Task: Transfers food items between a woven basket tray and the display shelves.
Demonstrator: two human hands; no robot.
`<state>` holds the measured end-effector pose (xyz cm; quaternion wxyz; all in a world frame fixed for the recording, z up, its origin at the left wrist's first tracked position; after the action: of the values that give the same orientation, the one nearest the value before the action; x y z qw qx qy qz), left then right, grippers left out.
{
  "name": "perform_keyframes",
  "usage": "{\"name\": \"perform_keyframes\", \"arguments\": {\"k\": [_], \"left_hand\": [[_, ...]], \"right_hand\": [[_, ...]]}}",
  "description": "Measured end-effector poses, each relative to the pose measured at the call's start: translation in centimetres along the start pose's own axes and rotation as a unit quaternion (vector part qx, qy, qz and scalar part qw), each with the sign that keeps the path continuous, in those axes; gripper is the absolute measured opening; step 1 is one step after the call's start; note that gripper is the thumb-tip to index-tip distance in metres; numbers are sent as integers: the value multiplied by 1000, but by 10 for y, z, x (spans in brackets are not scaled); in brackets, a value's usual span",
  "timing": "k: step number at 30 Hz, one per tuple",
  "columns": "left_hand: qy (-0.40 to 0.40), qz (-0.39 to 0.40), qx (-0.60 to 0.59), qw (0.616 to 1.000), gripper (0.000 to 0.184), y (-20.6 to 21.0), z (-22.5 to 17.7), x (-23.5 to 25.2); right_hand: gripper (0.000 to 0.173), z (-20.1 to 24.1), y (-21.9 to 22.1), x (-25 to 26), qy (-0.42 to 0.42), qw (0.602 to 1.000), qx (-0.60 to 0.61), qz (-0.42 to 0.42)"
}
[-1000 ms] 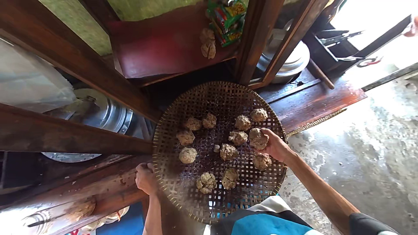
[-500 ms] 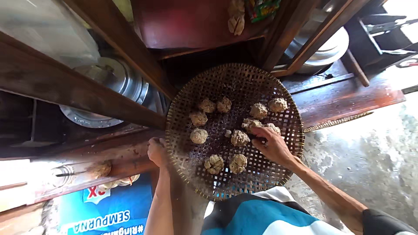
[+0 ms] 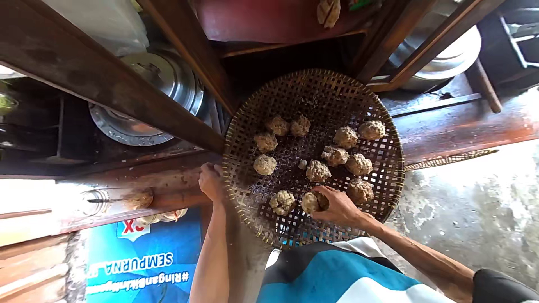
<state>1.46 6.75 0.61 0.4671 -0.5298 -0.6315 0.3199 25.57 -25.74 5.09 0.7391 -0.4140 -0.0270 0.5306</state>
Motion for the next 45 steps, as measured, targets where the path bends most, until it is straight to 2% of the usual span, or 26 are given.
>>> {"name": "perform_keyframes", "arguments": {"k": [2,4,6,7,10,13,16,18,21,25,27,30,32,33,34,35,36,37,38,40,42,45], "left_hand": [[6,3,-1,1000,37,-3,-1,-2],[18,-4,-10,1000,40,-6,-5,-2],[28,-11,-22,999,39,-8,-9,-1],[31,-18,-29,999,38,-9,-10,-1],[31,-31,-35,998,36,-13,-12,-2],[18,-23,-27,999,35,-11,-9,0],[26,-31,-20,999,34,-9,-8,0],[31,-38,-25,999,34,-10,-8,-1],[31,-50,-29,998,33,-11,-6,-2],[27,-55,-30,998,33,-7,-2,-2],[28,-56,-29,998,33,-5,0,-2],[37,-72,-34,996,33,-4,2,-5],[35,-67,-35,997,33,-3,3,-5],[37,-66,-34,997,32,-3,2,-5],[41,-68,-31,996,32,-3,2,-4],[45,-72,-30,996,32,-3,1,-4],[46,-72,-29,996,32,-3,1,-3],[44,-71,-29,996,31,-4,1,-4],[42,-67,-30,996,32,-5,0,-4],[37,-60,-28,997,32,-5,0,-4],[41,-61,-29,997,32,-5,-3,-3],[34,-48,-34,998,33,-8,-4,-2]], "right_hand": [[76,1,-10,2,81,987,139,20],[67,15,-28,10,132,944,302,16],[58,32,-56,26,138,914,382,-14],[56,43,-75,38,115,914,388,-38],[53,75,-141,78,13,931,327,-161],[64,104,-205,116,-68,940,182,-280],[78,154,-261,145,-107,916,30,-385],[80,187,-284,166,-139,891,-54,-428],[76,218,-300,212,-190,875,-151,-418],[72,217,-301,275,-178,881,-272,-343],[71,209,-301,288,-144,892,-284,-322],[68,210,-305,282,-151,879,-278,-358],[64,216,-294,253,-210,848,-256,-414],[58,219,-277,227,-248,843,-224,-422],[53,219,-251,198,-276,856,-189,-394],[47,214,-215,171,-289,889,-159,-318],[47,203,-171,143,-290,927,-134,-194],[49,191,-124,113,-295,945,-117,-78],[54,177,-79,85,-293,949,-115,28],[64,147,-2,44,-303,930,-142,150],[65,121,48,24,-307,923,-159,170],[52,105,80,19,-306,928,-172,120]]}}
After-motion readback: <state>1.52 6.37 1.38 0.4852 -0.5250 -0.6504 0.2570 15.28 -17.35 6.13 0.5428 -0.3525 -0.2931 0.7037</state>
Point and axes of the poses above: each hand's wrist, its own x-axis towards the middle knuckle, its own y-axis out of the palm, z = x × y, the point moved 7 cm from there along x, towards the middle knuckle, and after that the axes turned 14 degrees about -z, right-handed, at the moved point
